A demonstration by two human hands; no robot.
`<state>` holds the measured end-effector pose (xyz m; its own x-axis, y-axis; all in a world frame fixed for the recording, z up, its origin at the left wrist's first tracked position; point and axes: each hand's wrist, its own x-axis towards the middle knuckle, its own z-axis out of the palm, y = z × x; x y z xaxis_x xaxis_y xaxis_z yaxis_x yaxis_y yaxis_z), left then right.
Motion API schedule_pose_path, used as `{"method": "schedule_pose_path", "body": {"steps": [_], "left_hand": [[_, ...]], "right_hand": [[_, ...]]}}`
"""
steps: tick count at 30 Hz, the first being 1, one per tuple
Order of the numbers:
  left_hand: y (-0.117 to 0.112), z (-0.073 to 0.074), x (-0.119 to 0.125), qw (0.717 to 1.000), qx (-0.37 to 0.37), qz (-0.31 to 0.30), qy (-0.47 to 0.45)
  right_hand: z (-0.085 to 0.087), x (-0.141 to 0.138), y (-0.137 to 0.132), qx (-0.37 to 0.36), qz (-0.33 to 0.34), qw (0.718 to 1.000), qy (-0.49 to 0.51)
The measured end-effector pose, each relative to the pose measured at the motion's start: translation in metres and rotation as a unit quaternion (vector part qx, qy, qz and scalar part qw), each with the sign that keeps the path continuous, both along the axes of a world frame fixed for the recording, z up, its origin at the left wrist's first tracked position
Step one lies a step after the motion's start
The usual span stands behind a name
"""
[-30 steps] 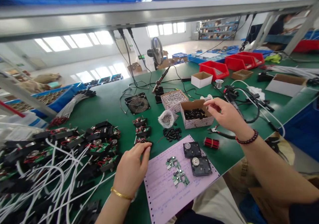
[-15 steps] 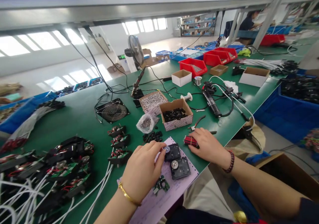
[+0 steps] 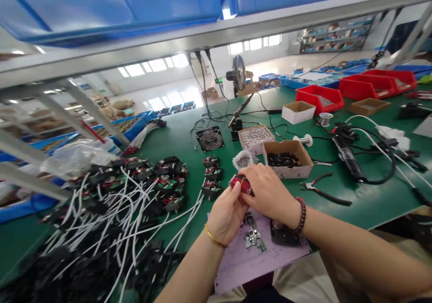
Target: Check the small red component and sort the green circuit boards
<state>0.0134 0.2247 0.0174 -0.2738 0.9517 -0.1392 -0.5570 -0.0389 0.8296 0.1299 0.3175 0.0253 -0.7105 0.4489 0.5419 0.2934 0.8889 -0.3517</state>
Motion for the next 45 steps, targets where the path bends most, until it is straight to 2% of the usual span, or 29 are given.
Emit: {"method": "schedule_pose_path", "body": {"steps": [3, 5, 9, 14, 17, 23, 34, 42, 45], "left_hand": [[0.001, -0.006, -0.028, 0.999, -0.002, 0.047, 0.014], [0.000, -0.008, -0.047, 0.998, -0.021, 0.049, 0.027], [-0.003, -0.011, -0.066, 0.996, -0.051, 0.019, 0.071], [-0.005, -0.013, -0.061, 0.994, -0.050, 0.007, 0.101], [-0.007, -0.013, -0.057, 0.993, -0.060, 0.008, 0.100], [-0.008, -0.011, -0.056, 0.991, -0.068, 0.019, 0.116], [-0.009, -0.011, -0.055, 0.986, -0.079, 0.037, 0.140], [-0.009, -0.010, -0.050, 0.987, -0.089, 0.018, 0.135], [-0.010, -0.008, -0.049, 0.990, -0.088, 0.022, 0.108]], "right_hand": [[0.001, -0.016, 0.018, -0.068, 0.138, 0.988, 0.009], [0.000, -0.023, 0.031, -0.117, 0.182, 0.976, 0.034], [-0.008, -0.034, 0.039, -0.140, 0.175, 0.972, 0.076], [-0.021, -0.034, 0.029, -0.116, 0.184, 0.973, 0.078], [-0.024, -0.031, 0.025, -0.135, 0.174, 0.972, 0.079], [-0.025, -0.027, 0.025, -0.131, 0.148, 0.977, 0.079], [-0.019, -0.020, 0.022, 0.023, 0.113, 0.993, 0.028], [-0.019, -0.022, 0.027, -0.008, 0.119, 0.993, 0.024], [-0.017, -0.021, 0.034, -0.014, 0.090, 0.992, 0.088]]}}
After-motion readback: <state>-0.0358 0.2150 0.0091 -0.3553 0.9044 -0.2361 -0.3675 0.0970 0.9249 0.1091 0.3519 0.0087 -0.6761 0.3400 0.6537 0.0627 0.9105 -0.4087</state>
